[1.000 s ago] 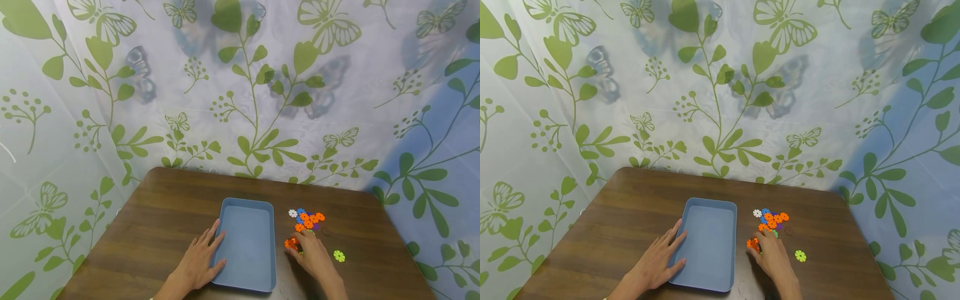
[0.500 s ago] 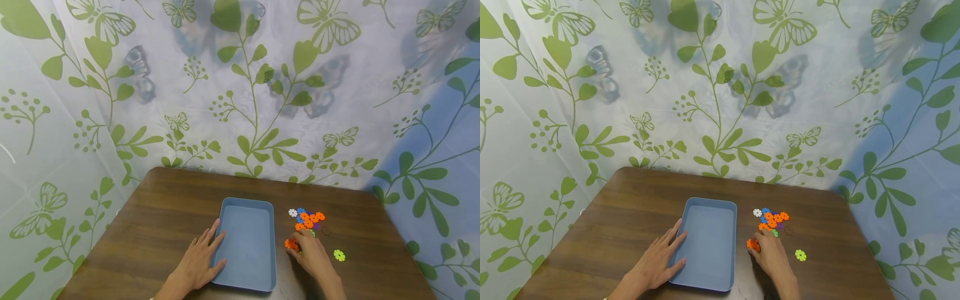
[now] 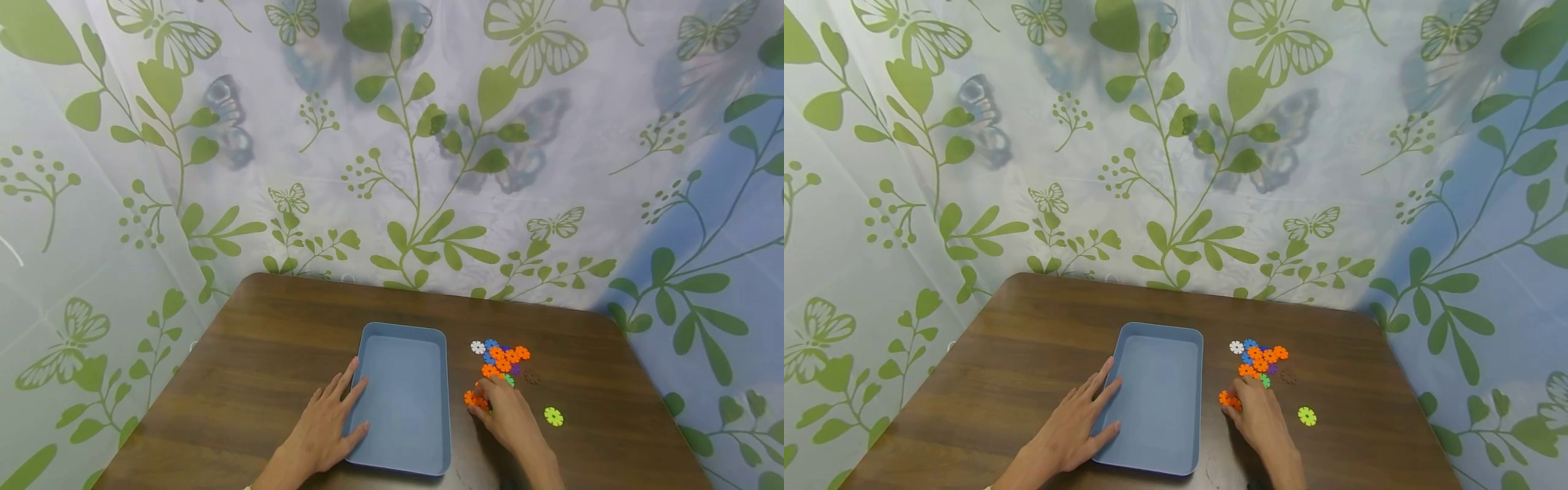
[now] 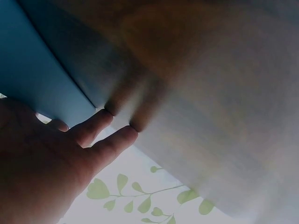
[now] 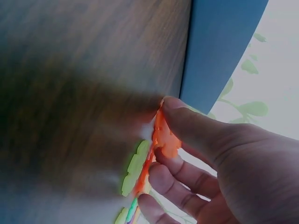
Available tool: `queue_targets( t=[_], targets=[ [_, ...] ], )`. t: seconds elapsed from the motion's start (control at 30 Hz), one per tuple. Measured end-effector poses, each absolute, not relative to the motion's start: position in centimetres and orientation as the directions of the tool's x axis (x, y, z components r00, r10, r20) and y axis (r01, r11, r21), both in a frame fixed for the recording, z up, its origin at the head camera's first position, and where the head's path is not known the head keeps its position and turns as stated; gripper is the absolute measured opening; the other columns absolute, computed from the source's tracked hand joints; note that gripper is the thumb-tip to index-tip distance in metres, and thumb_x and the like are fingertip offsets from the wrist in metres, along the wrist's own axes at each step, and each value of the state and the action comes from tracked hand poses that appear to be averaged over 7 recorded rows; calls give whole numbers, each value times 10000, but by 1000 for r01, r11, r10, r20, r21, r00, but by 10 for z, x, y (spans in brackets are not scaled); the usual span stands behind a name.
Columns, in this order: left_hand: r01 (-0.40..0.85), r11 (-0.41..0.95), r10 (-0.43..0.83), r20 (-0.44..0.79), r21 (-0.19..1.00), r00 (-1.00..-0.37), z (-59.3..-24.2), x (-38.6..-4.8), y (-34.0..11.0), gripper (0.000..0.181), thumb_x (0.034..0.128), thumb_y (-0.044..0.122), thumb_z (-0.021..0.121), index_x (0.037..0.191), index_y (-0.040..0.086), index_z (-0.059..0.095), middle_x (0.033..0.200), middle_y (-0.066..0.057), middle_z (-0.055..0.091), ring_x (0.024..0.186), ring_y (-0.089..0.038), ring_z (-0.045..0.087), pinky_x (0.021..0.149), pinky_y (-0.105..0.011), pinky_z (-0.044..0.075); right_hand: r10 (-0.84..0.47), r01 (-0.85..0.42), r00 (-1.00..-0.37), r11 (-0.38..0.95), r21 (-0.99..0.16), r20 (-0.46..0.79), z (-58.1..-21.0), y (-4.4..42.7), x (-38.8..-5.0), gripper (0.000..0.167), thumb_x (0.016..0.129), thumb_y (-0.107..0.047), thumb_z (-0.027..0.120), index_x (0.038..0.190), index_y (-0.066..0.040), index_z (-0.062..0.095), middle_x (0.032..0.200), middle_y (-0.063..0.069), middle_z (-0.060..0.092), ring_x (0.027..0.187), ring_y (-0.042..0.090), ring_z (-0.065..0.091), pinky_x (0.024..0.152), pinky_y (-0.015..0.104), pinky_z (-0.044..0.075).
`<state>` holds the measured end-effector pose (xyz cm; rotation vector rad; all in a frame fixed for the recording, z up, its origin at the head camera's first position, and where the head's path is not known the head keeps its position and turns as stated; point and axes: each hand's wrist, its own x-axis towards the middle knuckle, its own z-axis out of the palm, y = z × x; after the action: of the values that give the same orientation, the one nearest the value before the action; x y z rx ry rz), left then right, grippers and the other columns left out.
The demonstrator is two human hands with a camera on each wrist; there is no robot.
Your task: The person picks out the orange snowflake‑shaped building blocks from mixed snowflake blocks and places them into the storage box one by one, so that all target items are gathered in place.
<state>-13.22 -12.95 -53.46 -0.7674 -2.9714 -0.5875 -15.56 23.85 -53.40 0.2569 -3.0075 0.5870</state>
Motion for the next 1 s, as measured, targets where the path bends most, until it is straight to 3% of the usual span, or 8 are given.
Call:
queue_targets(
  t=[0.23, 0.43, 0.57, 0.77, 1.0],
  targets=[
    [469, 809, 464, 105, 355, -880, -536, -133, -130, 725, 1033, 465, 656, 1631, 95, 477, 1807, -132, 159, 1513, -500, 429, 1052, -778, 441, -114, -137, -990, 895, -423, 80, -531, 236, -155, 236, 798, -83, 951, 864, -137, 730, 756, -67, 647, 684, 108, 554, 646, 320, 544],
    [470, 806, 465, 106, 361, -879, -536, -133, -130, 731, 1030, 463, 662, 1631, 92, 476, 1805, -139, 163, 1512, -504, 428, 1054, -782, 437, -108, -150, -987, 886, -438, 120, -526, 236, -153, 197, 802, -58, 941, 820, -149, 766, 743, -80, 710, 675, 82, 619, 660, 364, 593],
    [474, 805, 466, 113, 356, -877, -537, -134, -130, 727, 1032, 459, 658, 1632, 92, 475, 1805, -138, 164, 1506, -508, 434, 1056, -781, 435, -114, -165, -984, 871, -463, 137, -520, 234, -151, 192, 820, -30, 921, 811, -150, 771, 743, -87, 713, 677, 69, 622, 661, 324, 596],
    [481, 806, 466, 129, 345, -875, -540, -135, -130, 710, 1037, 454, 645, 1627, 92, 485, 1803, -136, 175, 1499, -507, 445, 1051, -773, 445, -199, -284, -956, 803, -524, 214, -503, 233, -152, 155, 839, 23, 888, 850, -107, 803, 773, -84, 729, 660, 34, 560, 637, 248, 547],
    [482, 805, 467, 132, 345, -874, -539, -134, -130, 708, 1040, 446, 643, 1630, 90, 479, 1802, -141, 174, 1502, -509, 441, 1054, -770, 445, -344, -438, -899, 692, -574, 272, -484, 228, -154, 153, 874, -1, 865, 905, -138, 805, 833, -107, 741, 689, -3, 563, 639, 235, 555]
  ],
)
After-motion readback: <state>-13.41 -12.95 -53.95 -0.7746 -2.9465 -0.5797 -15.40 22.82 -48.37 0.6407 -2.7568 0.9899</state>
